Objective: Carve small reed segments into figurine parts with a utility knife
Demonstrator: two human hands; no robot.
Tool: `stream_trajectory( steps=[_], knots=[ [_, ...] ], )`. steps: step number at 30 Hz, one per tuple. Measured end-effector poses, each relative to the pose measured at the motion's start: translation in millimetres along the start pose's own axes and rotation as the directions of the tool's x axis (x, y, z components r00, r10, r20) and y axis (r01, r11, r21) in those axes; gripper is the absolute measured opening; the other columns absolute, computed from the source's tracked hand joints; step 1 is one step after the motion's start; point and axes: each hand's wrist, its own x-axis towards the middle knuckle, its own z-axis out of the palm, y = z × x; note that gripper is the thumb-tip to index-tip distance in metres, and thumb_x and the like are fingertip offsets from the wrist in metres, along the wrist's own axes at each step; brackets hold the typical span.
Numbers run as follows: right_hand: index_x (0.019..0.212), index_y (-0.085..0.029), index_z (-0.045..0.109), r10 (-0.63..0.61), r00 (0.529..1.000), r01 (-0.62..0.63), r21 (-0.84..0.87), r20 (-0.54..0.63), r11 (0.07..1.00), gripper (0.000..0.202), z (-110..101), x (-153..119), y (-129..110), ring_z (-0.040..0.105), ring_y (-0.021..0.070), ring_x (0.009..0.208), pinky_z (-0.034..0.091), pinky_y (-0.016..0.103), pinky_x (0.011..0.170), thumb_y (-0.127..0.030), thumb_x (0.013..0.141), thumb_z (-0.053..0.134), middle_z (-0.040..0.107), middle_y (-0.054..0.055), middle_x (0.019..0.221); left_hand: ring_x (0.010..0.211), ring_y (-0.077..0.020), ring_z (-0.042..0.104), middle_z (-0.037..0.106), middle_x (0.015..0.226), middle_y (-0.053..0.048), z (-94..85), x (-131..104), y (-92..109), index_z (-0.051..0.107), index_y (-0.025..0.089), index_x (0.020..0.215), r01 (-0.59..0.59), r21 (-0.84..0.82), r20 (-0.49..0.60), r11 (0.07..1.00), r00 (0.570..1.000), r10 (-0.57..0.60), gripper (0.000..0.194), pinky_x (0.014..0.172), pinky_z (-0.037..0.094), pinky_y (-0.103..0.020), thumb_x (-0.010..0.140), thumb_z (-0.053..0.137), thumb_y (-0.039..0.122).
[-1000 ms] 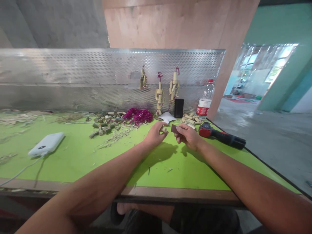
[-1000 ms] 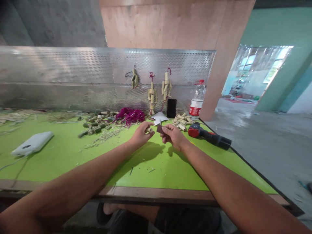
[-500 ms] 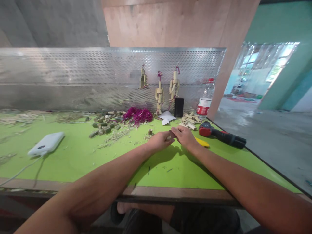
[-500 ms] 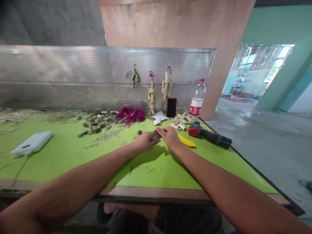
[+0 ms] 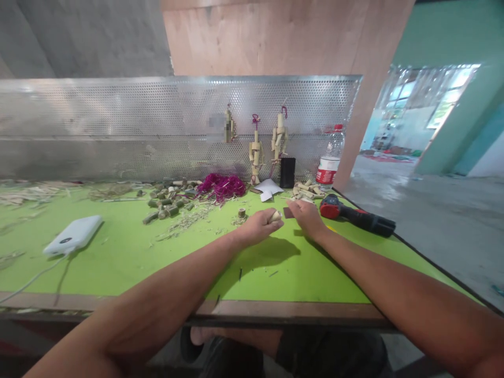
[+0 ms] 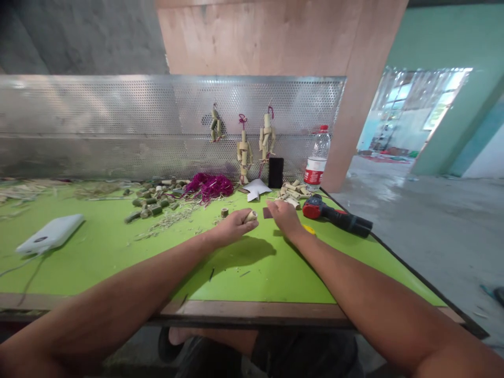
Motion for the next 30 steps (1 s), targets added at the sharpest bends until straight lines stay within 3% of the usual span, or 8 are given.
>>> stream_trajectory(
  steps=[2,5,9,13,18,24,27,30],
  knots=[
    [0.055,-0.022,0.037,0.025,0.998,-0.019,0.104,-0.054,0.994,0.046,-4,0,-2,0.036,0.0134,0.053,0.027,0.028,0.054,-0.050,0.091,0.040,0.040,-0.002,0.052,0.059,-0.0117,0.045,0.048,0.067,0.002,0.1,1,-1,0.047,0.018,0.078,0.027,0.003,-0.021,1.000,0.999,-0.027,0.029,0.053,0.035,-0.023,0.085,0.049,0.046],
    [0.058,-0.021,0.040,-0.063,0.998,0.061,0.178,0.008,0.982,0.044,-1,-7,-18,0.039,0.0135,0.056,0.029,0.027,0.055,-0.050,0.092,0.039,0.042,-0.001,0.055,0.059,-0.0118,0.046,0.051,0.068,0.001,4.2,5,-7,0.048,0.018,0.078,0.068,0.037,-0.004,0.997,0.998,-0.067,0.023,0.054,0.036,-0.024,0.085,0.048,0.039],
    [0.055,-0.021,0.037,-0.162,0.982,0.162,0.014,0.101,0.987,0.045,11,-13,-28,0.035,0.0128,0.054,0.025,0.028,0.055,-0.049,0.091,0.040,0.040,-0.001,0.052,0.062,-0.0115,0.047,0.054,0.070,0.000,9.0,8,-8,0.050,0.016,0.076,-0.003,0.095,-0.002,0.995,1.000,0.004,0.016,0.058,0.037,-0.024,0.083,0.050,0.030],
    [0.053,-0.021,0.036,-0.142,0.983,0.148,-0.050,0.117,0.988,0.045,6,-6,-7,0.034,0.0126,0.052,0.024,0.028,0.054,-0.046,0.089,0.043,0.039,-0.001,0.050,0.058,-0.0102,0.043,0.049,0.066,0.002,7.1,2,-1,0.049,0.017,0.079,-0.010,-0.002,0.038,1.000,0.999,0.010,0.024,0.055,0.035,-0.023,0.085,0.049,0.040],
    [0.055,-0.022,0.037,-0.028,0.997,0.036,0.117,-0.070,0.992,0.045,-4,-5,-8,0.037,0.0133,0.054,0.027,0.027,0.052,-0.049,0.091,0.040,0.039,-0.001,0.052,0.057,-0.0099,0.043,0.048,0.066,0.003,5.9,2,-2,0.047,0.018,0.078,0.045,-0.037,-0.016,0.998,0.999,-0.046,0.025,0.052,0.034,-0.022,0.084,0.051,0.042],
    [0.054,-0.021,0.038,-0.200,0.975,0.203,-0.027,0.101,0.979,0.046,10,-12,-22,0.033,0.0126,0.052,0.024,0.029,0.054,-0.048,0.090,0.042,0.040,-0.001,0.051,0.057,-0.0104,0.044,0.053,0.067,0.000,7.5,3,0,0.051,0.015,0.075,0.032,0.060,0.038,0.998,0.999,-0.034,0.022,0.052,0.032,-0.023,0.085,0.050,0.035],
    [0.052,-0.021,0.038,-0.137,0.983,0.147,-0.076,0.120,0.986,0.046,6,-5,-3,0.035,0.0129,0.053,0.024,0.028,0.054,-0.049,0.089,0.042,0.040,-0.001,0.051,0.058,-0.0103,0.043,0.050,0.067,0.001,6.2,-1,5,0.049,0.016,0.078,-0.034,0.025,0.048,0.999,0.998,0.032,0.025,0.053,0.033,-0.023,0.086,0.048,0.040],
    [0.052,-0.022,0.034,-0.033,0.999,0.033,-0.008,-0.031,0.999,0.047,-3,0,4,0.035,0.0129,0.051,0.025,0.028,0.053,-0.050,0.089,0.042,0.037,-0.002,0.049,0.061,-0.0112,0.044,0.049,0.068,0.002,5.3,-1,5,0.048,0.017,0.079,-0.052,0.026,-0.017,0.998,0.998,0.053,0.027,0.055,0.034,-0.023,0.087,0.047,0.042]
  ],
)
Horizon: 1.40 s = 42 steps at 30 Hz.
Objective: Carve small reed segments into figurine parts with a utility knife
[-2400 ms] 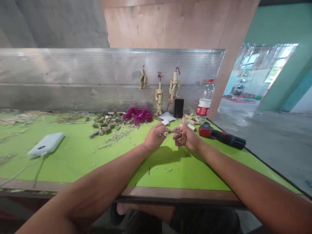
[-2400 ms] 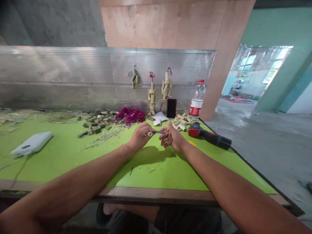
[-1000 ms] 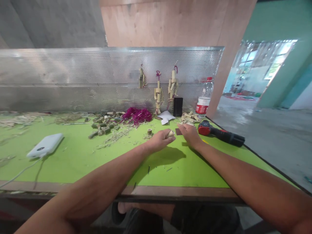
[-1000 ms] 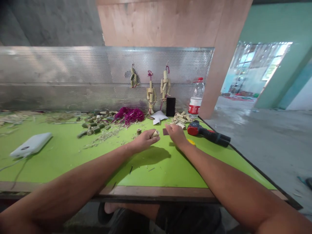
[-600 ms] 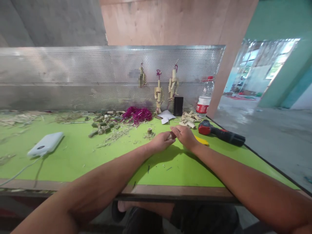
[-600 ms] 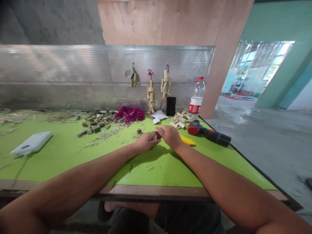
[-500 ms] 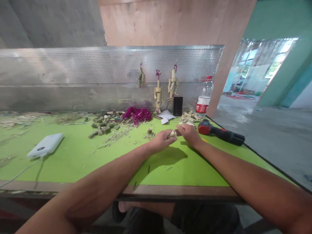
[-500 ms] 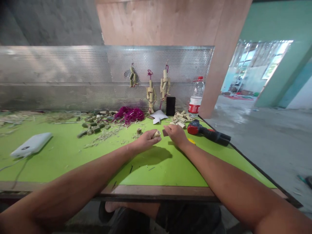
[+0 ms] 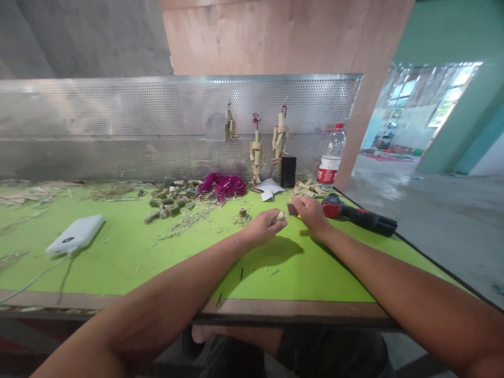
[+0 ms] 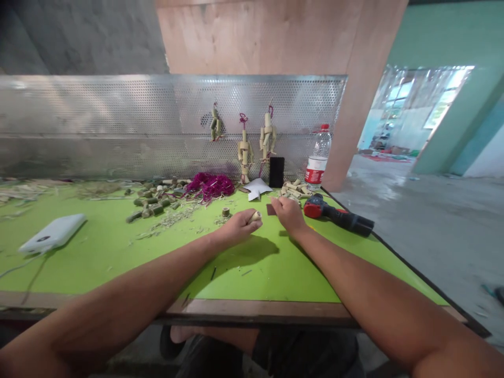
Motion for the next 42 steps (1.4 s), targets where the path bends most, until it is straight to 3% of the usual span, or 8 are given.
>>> stream_trajectory(
  steps=[2,6,11,17,24,33,38,42],
  knots=[
    [0.055,-0.022,0.037,0.001,0.998,0.005,0.100,-0.056,0.995,0.046,-2,-1,-9,0.038,0.0133,0.054,0.027,0.027,0.053,-0.050,0.091,0.039,0.040,-0.001,0.051,0.062,-0.0122,0.046,0.051,0.069,0.001,0.5,2,-4,0.049,0.017,0.081,0.052,0.034,-0.013,0.998,0.999,-0.052,0.027,0.056,0.036,-0.024,0.086,0.048,0.044],
    [0.054,-0.021,0.037,-0.102,0.992,0.100,0.027,0.074,0.995,0.047,7,-9,-31,0.036,0.0127,0.052,0.025,0.028,0.052,-0.050,0.090,0.043,0.040,-0.001,0.051,0.064,-0.0137,0.048,0.056,0.073,-0.003,3.7,8,-14,0.053,0.016,0.084,0.037,0.088,0.006,0.995,0.999,-0.038,0.028,0.057,0.038,-0.026,0.090,0.040,0.039],
    [0.052,-0.021,0.038,-0.096,0.988,0.109,-0.106,0.120,0.988,0.045,10,-6,-13,0.034,0.0130,0.051,0.022,0.029,0.053,-0.047,0.090,0.043,0.041,-0.001,0.050,0.066,-0.0137,0.048,0.056,0.075,-0.003,3.3,6,-9,0.052,0.016,0.081,-0.053,0.185,-0.013,0.981,0.998,0.056,0.017,0.060,0.037,-0.026,0.088,0.045,0.030],
    [0.056,-0.021,0.040,0.001,0.998,0.006,0.096,-0.069,0.995,0.046,-2,-3,-13,0.039,0.0135,0.054,0.028,0.027,0.054,-0.050,0.092,0.039,0.041,-0.001,0.053,0.064,-0.0118,0.046,0.054,0.071,0.001,-0.4,4,-9,0.054,0.016,0.083,0.026,0.084,-0.075,0.996,0.997,-0.019,0.021,0.057,0.035,-0.022,0.085,0.050,0.037],
    [0.053,-0.022,0.035,-0.165,0.982,0.174,-0.103,0.089,0.979,0.046,11,-14,-34,0.033,0.0130,0.050,0.022,0.029,0.054,-0.046,0.091,0.042,0.040,-0.001,0.049,0.060,-0.0107,0.050,0.061,0.068,-0.001,6.9,8,-15,0.061,0.014,0.075,0.077,-0.002,-0.065,0.997,0.995,-0.077,0.026,0.057,0.038,-0.023,0.081,0.058,0.039],
    [0.055,-0.021,0.035,-0.237,0.964,0.234,0.041,0.118,0.971,0.046,11,-8,-23,0.036,0.0115,0.052,0.027,0.027,0.055,-0.045,0.093,0.038,0.039,-0.002,0.051,0.056,-0.0084,0.044,0.055,0.063,0.001,5.9,7,-20,0.062,0.012,0.075,-0.008,-0.027,-0.065,1.000,0.998,0.006,0.023,0.054,0.033,-0.021,0.081,0.058,0.033],
    [0.051,-0.021,0.036,-0.115,0.990,0.116,-0.006,0.078,0.993,0.047,3,0,2,0.033,0.0115,0.050,0.025,0.028,0.053,-0.048,0.089,0.045,0.037,-0.003,0.048,0.066,-0.0102,0.047,0.055,0.073,0.000,-1.9,0,-7,0.062,0.013,0.082,-0.147,-0.117,-0.042,0.982,0.989,0.143,0.023,0.061,0.037,-0.022,0.081,0.059,0.036],
    [0.056,-0.020,0.043,0.004,0.998,0.006,0.170,-0.059,0.985,0.046,-5,1,3,0.039,0.0126,0.054,0.029,0.027,0.053,-0.050,0.090,0.042,0.041,-0.002,0.052,0.069,-0.0124,0.048,0.055,0.077,-0.001,-5.4,0,-7,0.059,0.014,0.092,-0.064,-0.064,-0.036,0.996,0.997,0.062,0.027,0.063,0.038,-0.024,0.084,0.056,0.039]
  ],
)
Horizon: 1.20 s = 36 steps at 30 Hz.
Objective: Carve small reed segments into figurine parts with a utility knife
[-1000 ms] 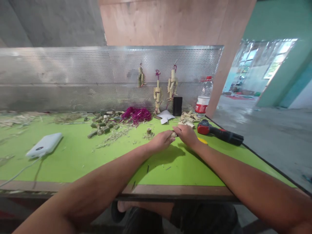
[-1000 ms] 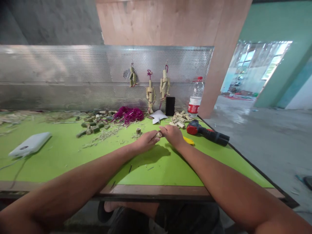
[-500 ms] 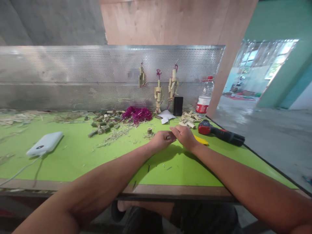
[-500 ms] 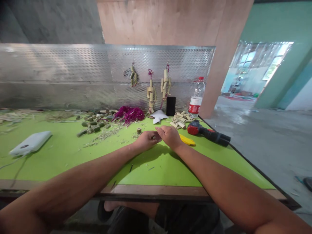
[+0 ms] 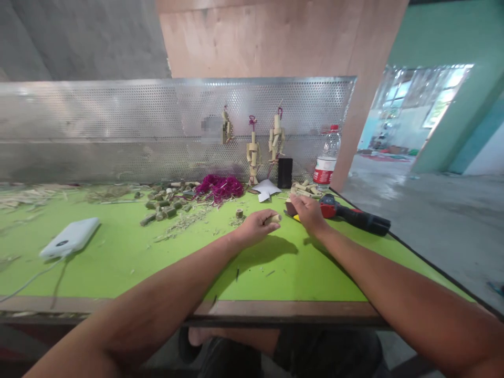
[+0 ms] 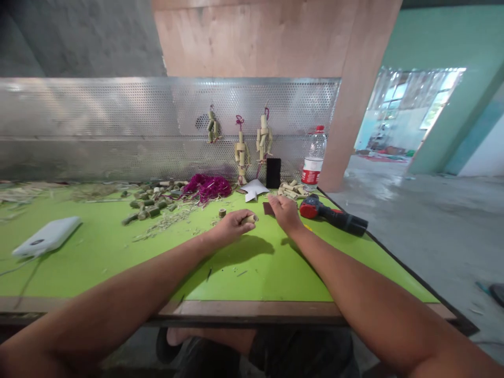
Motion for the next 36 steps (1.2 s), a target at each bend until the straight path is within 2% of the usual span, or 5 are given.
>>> stream_trajectory(
  steps=[11,17,24,32,36],
  knots=[
    [0.051,-0.020,0.039,-0.098,0.984,0.120,-0.145,0.151,0.982,0.047,16,-10,-18,0.034,0.0115,0.051,0.024,0.028,0.054,-0.046,0.090,0.044,0.039,-0.003,0.049,0.074,-0.0148,0.049,0.057,0.082,-0.003,4.0,5,0,0.054,0.015,0.086,-0.059,0.140,0.060,0.988,0.997,0.051,0.017,0.067,0.039,-0.026,0.088,0.046,0.030],
    [0.052,-0.021,0.035,0.068,0.997,-0.070,-0.042,-0.046,0.997,0.047,3,0,-7,0.034,0.0120,0.051,0.026,0.027,0.052,-0.049,0.089,0.043,0.035,-0.004,0.049,0.066,-0.0116,0.044,0.053,0.075,0.000,-8.1,-1,13,0.054,0.016,0.087,0.011,0.116,-0.072,0.993,0.997,-0.002,0.022,0.060,0.034,-0.023,0.087,0.049,0.038],
    [0.053,-0.020,0.037,-0.113,0.988,0.121,-0.069,0.109,0.990,0.046,18,-14,-41,0.033,0.0109,0.051,0.024,0.027,0.051,-0.046,0.089,0.047,0.036,-0.003,0.050,0.064,-0.0108,0.047,0.057,0.072,0.000,3.5,6,-5,0.056,0.014,0.082,0.057,0.079,-0.058,0.995,0.997,-0.053,0.023,0.058,0.035,-0.022,0.082,0.056,0.036],
    [0.052,-0.020,0.038,-0.123,0.970,0.133,-0.032,0.209,0.991,0.046,13,-8,-13,0.036,0.0110,0.051,0.026,0.027,0.053,-0.046,0.091,0.042,0.038,-0.003,0.050,0.067,-0.0115,0.050,0.059,0.078,-0.001,2.2,1,5,0.060,0.015,0.092,0.028,0.029,0.016,0.999,0.999,-0.029,0.022,0.061,0.039,-0.023,0.083,0.056,0.035],
    [0.051,-0.021,0.034,-0.004,0.999,0.005,-0.033,0.039,0.999,0.047,1,0,-2,0.033,0.0115,0.050,0.025,0.028,0.052,-0.048,0.087,0.047,0.034,-0.004,0.048,0.070,-0.0112,0.049,0.056,0.080,-0.001,-0.4,-3,9,0.058,0.016,0.093,0.011,-0.053,0.024,0.999,1.000,-0.010,0.026,0.062,0.040,-0.022,0.081,0.059,0.038]
  ],
)
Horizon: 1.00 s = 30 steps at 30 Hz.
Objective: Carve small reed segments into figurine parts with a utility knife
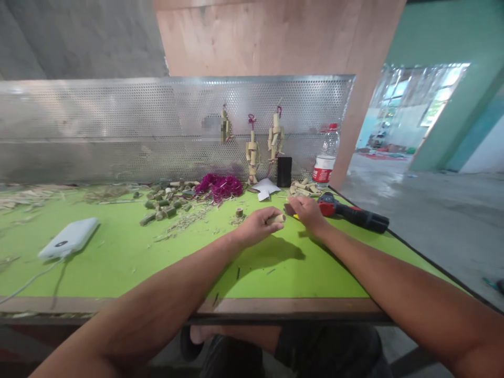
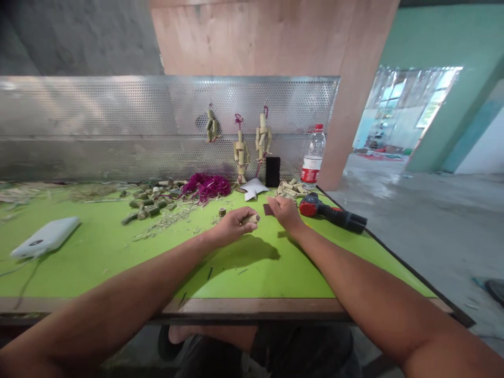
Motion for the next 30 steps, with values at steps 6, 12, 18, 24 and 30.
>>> stream_trajectory(
  steps=[6,12,18,24,30],
  knots=[
    [0.056,-0.020,0.041,-0.091,0.992,0.082,0.100,0.088,0.992,0.045,7,-10,-33,0.039,0.0119,0.055,0.030,0.026,0.053,-0.048,0.090,0.042,0.041,-0.002,0.054,0.061,-0.0093,0.043,0.050,0.070,0.002,3.5,7,-15,0.056,0.015,0.089,0.082,0.005,-0.061,0.997,0.995,-0.082,0.024,0.057,0.036,-0.022,0.080,0.059,0.037],
    [0.051,-0.021,0.040,-0.084,0.988,0.103,-0.151,0.128,0.983,0.045,15,-12,-22,0.034,0.0119,0.051,0.025,0.028,0.053,-0.045,0.089,0.044,0.041,-0.002,0.050,0.067,-0.0107,0.046,0.053,0.076,0.001,4.6,6,-11,0.056,0.015,0.089,0.047,0.013,-0.025,0.999,0.999,-0.047,0.023,0.062,0.038,-0.023,0.080,0.058,0.036],
    [0.053,-0.021,0.037,0.101,0.994,-0.099,0.048,-0.036,0.994,0.047,4,-4,-11,0.035,0.0128,0.053,0.027,0.027,0.053,-0.051,0.088,0.044,0.036,-0.003,0.051,0.067,-0.0115,0.044,0.050,0.076,0.001,-3.0,3,1,0.051,0.017,0.090,0.075,0.043,-0.074,0.996,0.995,-0.071,0.025,0.059,0.036,-0.023,0.084,0.053,0.042],
    [0.054,-0.020,0.038,0.039,0.999,-0.046,0.241,0.035,0.969,0.047,6,-10,-33,0.034,0.0120,0.055,0.029,0.027,0.053,-0.052,0.089,0.045,0.036,-0.003,0.053,0.068,-0.0127,0.045,0.052,0.077,-0.001,-2.4,7,-9,0.051,0.016,0.091,0.062,0.109,0.043,0.992,0.997,-0.067,0.031,0.061,0.037,-0.025,0.092,0.038,0.044],
    [0.052,-0.021,0.035,-0.053,0.996,0.055,-0.022,0.076,0.998,0.045,15,-15,-33,0.034,0.0118,0.052,0.025,0.027,0.052,-0.047,0.088,0.047,0.036,-0.003,0.050,0.074,-0.0142,0.051,0.060,0.083,-0.004,3.9,12,-12,0.053,0.015,0.087,-0.028,0.127,-0.001,0.992,1.000,0.028,0.025,0.067,0.041,-0.027,0.090,0.046,0.039]
  ],
)
